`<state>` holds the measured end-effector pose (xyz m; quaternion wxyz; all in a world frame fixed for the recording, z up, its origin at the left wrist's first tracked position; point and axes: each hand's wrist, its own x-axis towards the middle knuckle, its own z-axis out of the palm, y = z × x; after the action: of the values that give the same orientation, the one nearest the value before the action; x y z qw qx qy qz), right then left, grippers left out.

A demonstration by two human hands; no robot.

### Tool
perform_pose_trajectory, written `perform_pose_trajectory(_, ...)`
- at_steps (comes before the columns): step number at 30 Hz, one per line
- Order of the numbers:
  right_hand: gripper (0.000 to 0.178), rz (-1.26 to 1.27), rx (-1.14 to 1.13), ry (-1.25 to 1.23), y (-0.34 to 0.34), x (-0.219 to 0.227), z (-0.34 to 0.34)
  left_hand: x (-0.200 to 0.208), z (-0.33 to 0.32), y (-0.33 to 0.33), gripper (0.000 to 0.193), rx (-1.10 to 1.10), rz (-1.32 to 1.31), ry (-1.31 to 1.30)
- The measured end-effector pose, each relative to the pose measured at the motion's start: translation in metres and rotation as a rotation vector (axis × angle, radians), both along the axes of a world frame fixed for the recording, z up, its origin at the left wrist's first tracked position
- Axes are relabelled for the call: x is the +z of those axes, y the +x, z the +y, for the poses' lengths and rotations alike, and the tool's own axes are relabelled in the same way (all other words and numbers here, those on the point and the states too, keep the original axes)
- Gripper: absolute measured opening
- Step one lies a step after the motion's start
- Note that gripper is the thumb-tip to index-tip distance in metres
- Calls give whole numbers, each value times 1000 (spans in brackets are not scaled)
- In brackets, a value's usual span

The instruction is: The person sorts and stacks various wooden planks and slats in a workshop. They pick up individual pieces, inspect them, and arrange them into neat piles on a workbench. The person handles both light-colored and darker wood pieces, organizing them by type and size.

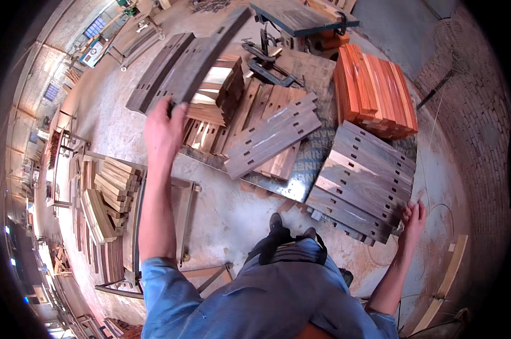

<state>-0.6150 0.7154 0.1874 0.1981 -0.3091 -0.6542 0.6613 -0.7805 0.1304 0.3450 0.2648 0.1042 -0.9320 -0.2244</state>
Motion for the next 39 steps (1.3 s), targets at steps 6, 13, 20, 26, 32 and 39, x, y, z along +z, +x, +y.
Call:
perform_pose_trajectory(6, 52, -112, -52, 103, 32, -44, 30, 4, -73, -58, 32, 294, 45, -515)
perform_pose_trajectory(13, 49, -355, 27, 724, 71, -83, 55, -27, -113, -112, 38, 371, -202, -583)
perform_pose_trajectory(20, 50, -412, 67, 427, 39, -45, 0, -41, -137, -118, 50, 338, -392, -931)
perform_pose_trajectory(26, 39, -447, 136, 502, 37, -29, -7, -50, -183, -133, 51, 247, -372, -915)
perform_pose_trajectory(32, 37, -433, 163, 538, 39, -46, 8, -29, -74, -114, 53, 251, -274, -783)
perform_pose_trajectory(39, 39, -444, 225, 667, 39, -52, 13, -156, 197, 43, 43, -715, -499, 132)
